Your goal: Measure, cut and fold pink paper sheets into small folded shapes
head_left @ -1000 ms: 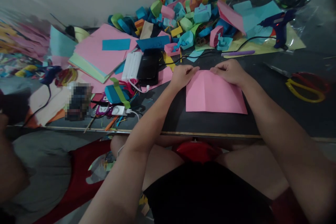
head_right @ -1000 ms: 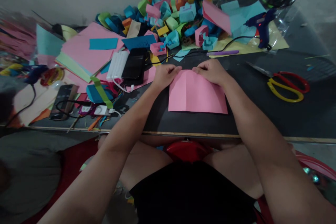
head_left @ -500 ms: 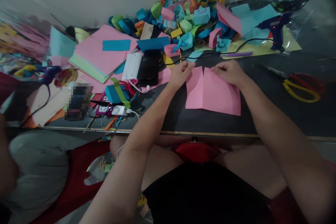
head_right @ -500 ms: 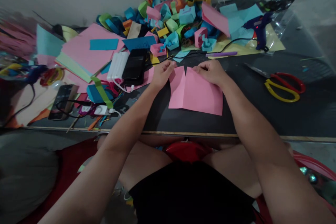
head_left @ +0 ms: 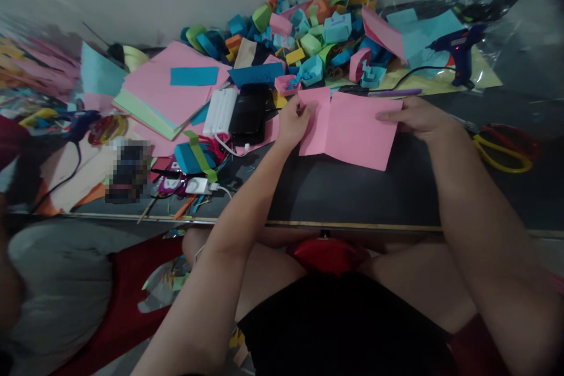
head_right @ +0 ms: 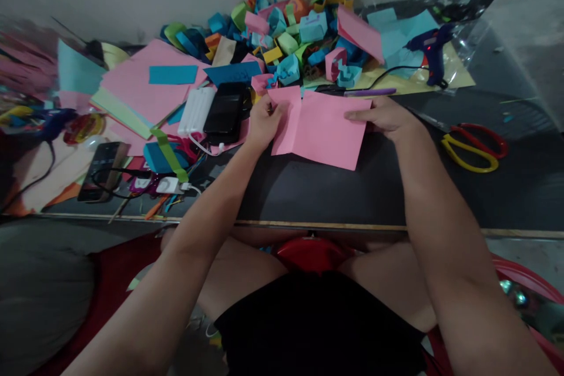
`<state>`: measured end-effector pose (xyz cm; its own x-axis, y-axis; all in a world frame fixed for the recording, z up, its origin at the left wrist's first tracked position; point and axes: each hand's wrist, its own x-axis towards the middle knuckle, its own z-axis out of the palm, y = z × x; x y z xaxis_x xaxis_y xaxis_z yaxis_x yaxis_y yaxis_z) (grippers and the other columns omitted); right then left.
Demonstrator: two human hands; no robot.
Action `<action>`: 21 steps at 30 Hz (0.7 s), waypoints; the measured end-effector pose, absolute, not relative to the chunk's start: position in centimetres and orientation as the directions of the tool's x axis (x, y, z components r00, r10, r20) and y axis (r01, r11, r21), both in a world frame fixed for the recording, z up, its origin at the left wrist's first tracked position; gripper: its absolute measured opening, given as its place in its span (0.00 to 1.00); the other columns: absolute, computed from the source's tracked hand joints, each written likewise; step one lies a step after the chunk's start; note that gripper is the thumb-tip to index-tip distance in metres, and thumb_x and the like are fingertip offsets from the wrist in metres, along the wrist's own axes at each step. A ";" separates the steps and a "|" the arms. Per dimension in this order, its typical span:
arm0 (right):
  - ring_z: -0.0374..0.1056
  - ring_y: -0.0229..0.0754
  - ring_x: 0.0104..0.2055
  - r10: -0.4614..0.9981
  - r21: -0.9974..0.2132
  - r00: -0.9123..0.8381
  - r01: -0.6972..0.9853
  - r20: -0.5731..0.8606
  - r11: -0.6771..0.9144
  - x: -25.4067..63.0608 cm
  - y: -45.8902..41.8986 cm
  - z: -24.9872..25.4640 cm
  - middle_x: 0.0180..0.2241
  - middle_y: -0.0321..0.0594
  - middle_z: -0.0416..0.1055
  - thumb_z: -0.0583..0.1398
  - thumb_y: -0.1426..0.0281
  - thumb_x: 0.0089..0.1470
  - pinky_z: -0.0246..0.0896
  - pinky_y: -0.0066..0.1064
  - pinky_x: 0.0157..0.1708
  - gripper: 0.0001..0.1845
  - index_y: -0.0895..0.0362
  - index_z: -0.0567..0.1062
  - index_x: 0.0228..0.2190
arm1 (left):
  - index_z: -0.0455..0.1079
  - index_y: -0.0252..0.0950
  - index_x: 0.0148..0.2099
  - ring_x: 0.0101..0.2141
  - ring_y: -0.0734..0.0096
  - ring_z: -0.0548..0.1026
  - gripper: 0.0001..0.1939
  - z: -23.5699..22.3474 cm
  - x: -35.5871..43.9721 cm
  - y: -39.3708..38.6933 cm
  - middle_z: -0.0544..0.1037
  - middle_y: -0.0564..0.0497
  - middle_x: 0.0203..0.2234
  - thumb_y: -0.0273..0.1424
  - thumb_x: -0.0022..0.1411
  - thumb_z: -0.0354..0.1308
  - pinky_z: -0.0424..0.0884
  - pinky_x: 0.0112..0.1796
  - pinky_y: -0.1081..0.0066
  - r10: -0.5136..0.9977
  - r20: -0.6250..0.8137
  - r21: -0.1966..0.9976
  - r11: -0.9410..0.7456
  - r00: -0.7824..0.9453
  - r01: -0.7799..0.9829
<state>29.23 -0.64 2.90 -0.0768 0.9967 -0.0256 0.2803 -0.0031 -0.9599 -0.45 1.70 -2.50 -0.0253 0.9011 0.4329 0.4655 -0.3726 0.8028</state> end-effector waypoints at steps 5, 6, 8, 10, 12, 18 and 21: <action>0.77 0.50 0.47 0.979 -0.998 0.205 0.066 -0.001 -0.015 26.1 0.1 0.6 0.41 0.44 0.80 0.67 0.54 0.59 0.73 0.43 0.47 0.17 0.55 0.79 0.37 | 0.70 0.41 0.37 0.38 0.62 0.75 0.24 -2.6 -0.7 1.5 0.78 0.48 0.32 0.58 0.69 0.56 0.71 0.40 0.63 0.867 0.489 0.794 -0.397 -0.096 0.461; 0.77 0.53 0.48 0.967 -0.976 0.231 0.211 0.106 0.056 25.8 0.2 0.1 0.40 0.44 0.80 0.66 0.49 0.59 0.72 0.45 0.48 0.21 0.55 0.79 0.36 | 0.68 0.42 0.35 0.38 0.61 0.75 0.26 -2.8 -0.8 1.6 0.77 0.48 0.31 0.59 0.69 0.55 0.71 0.40 0.62 0.869 0.484 0.794 -0.386 -0.106 0.469; 0.76 0.57 0.49 0.936 -0.889 0.238 0.437 0.260 0.136 25.9 0.4 -0.8 0.36 0.45 0.78 0.62 0.44 0.59 0.71 0.48 0.49 0.26 0.55 0.78 0.32 | 0.64 0.42 0.31 0.36 0.60 0.75 0.28 -3.3 -1.0 2.0 0.74 0.48 0.27 0.60 0.69 0.53 0.70 0.39 0.61 0.874 0.471 0.794 -0.360 -0.122 0.489; 0.76 0.58 0.48 0.921 -0.838 0.226 0.522 0.317 0.160 26.4 0.7 -1.4 0.35 0.46 0.78 0.59 0.42 0.61 0.69 0.48 0.50 0.28 0.54 0.79 0.32 | 0.60 0.42 0.28 0.34 0.61 0.74 0.29 -3.8 -1.2 2.4 0.70 0.49 0.24 0.61 0.69 0.53 0.68 0.37 0.61 0.876 0.462 0.792 -0.339 -0.135 0.508; 0.77 0.56 0.46 0.918 -0.829 0.221 0.534 0.329 0.169 26.8 0.8 -1.7 0.36 0.47 0.78 0.58 0.43 0.62 0.69 0.47 0.50 0.28 0.54 0.79 0.33 | 0.58 0.42 0.27 0.32 0.61 0.72 0.30 -4.0 -1.3 2.7 0.68 0.50 0.22 0.61 0.68 0.53 0.66 0.36 0.61 0.880 0.453 0.787 -0.319 -0.143 0.527; 0.77 0.58 0.47 0.915 -0.815 0.232 0.560 0.330 0.151 26.6 0.9 -1.7 0.37 0.47 0.80 0.59 0.44 0.61 0.68 0.48 0.51 0.26 0.53 0.81 0.36 | 0.54 0.43 0.26 0.28 0.63 0.66 0.31 -3.9 -1.0 2.7 0.64 0.50 0.20 0.62 0.69 0.48 0.59 0.31 0.62 0.886 0.438 0.770 -0.282 -0.151 0.573; 0.76 0.59 0.48 0.917 -0.815 0.233 0.561 0.324 0.146 26.5 0.8 -1.6 0.38 0.48 0.80 0.59 0.45 0.62 0.68 0.47 0.50 0.26 0.54 0.82 0.37 | 0.52 0.43 0.26 0.27 0.64 0.63 0.32 -4.0 -1.1 2.8 0.61 0.51 0.19 0.63 0.68 0.46 0.57 0.30 0.62 0.873 0.464 0.759 -0.303 -0.151 0.576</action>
<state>26.52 0.81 -1.58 0.2328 0.9168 0.3243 0.5608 0.1459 -0.8150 -1.08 2.81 -3.96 -0.1510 0.8731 0.4635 0.5759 -0.3034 0.7591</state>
